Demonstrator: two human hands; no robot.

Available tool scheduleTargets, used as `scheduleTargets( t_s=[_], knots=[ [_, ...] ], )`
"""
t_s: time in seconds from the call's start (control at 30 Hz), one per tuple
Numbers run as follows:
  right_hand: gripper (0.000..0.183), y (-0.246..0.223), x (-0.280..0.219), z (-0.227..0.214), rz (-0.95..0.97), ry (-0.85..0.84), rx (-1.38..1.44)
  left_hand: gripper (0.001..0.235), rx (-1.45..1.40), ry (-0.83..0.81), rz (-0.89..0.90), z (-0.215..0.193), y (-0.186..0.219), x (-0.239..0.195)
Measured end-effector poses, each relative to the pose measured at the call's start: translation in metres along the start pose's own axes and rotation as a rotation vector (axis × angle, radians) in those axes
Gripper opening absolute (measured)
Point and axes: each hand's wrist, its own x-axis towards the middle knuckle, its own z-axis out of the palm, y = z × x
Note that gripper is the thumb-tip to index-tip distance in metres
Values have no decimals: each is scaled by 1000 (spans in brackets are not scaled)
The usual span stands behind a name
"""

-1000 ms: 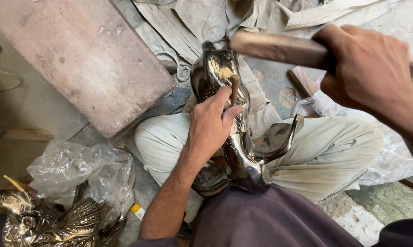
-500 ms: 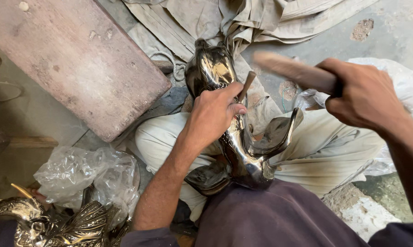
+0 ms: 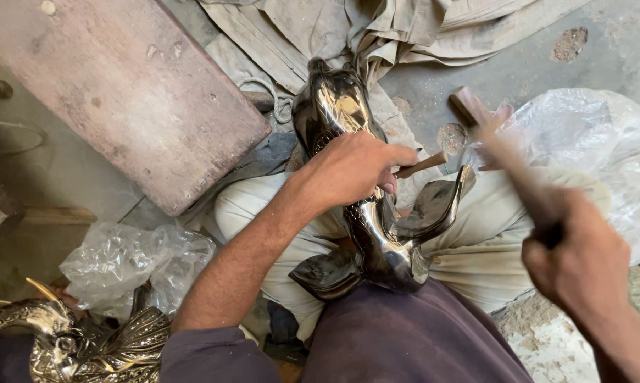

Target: The person sits on the floor and uses a hammer and chisel to engrave intricate floral patterns onto a polished metal object shaped like a bird. The person repeatedly strikes the chisel to create detailed designs on the object's surface.

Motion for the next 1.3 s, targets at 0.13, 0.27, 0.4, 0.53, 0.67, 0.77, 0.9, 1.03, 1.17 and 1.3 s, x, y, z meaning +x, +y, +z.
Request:
scheduleTargets(
  t_s=[0.13, 0.27, 0.4, 0.53, 0.67, 0.77, 0.9, 1.03, 1.17, 1.3],
  knots=[
    [49, 0, 1, 1, -123, 45, -91, 28, -109, 46, -253, -5, 0, -3],
    [58, 9, 17, 5, 137, -90, 91, 42, -196, 178, -154, -8, -6, -14],
    [63, 9, 33, 7, 9, -15, 56, 45, -193, 193, -65, -6, -6, -13],
    [58, -3, 46, 4, 121, -67, 201, 46, -93, 123, -142, -6, -7, -11],
    [48, -19, 64, -1, -151, -43, 51, 41, -160, 194, -95, -3, -6, -11],
    [49, -30, 78, 0, -152, -29, 176, 40, -220, 285, -110, 0, -7, -18],
    [51, -33, 95, -5, -286, -122, -95, 39, -223, 358, -124, 4, -6, -23],
    [52, -35, 104, -4, -215, -118, 129, 39, -145, 405, -161, 5, -3, -26],
    [49, -45, 113, -10, -276, -152, 80, 37, -243, 401, -252, 8, 0, -30],
    [55, -62, 119, -24, -313, -272, -325, 37, -242, 378, -312, 11, 0, -31]
  ],
)
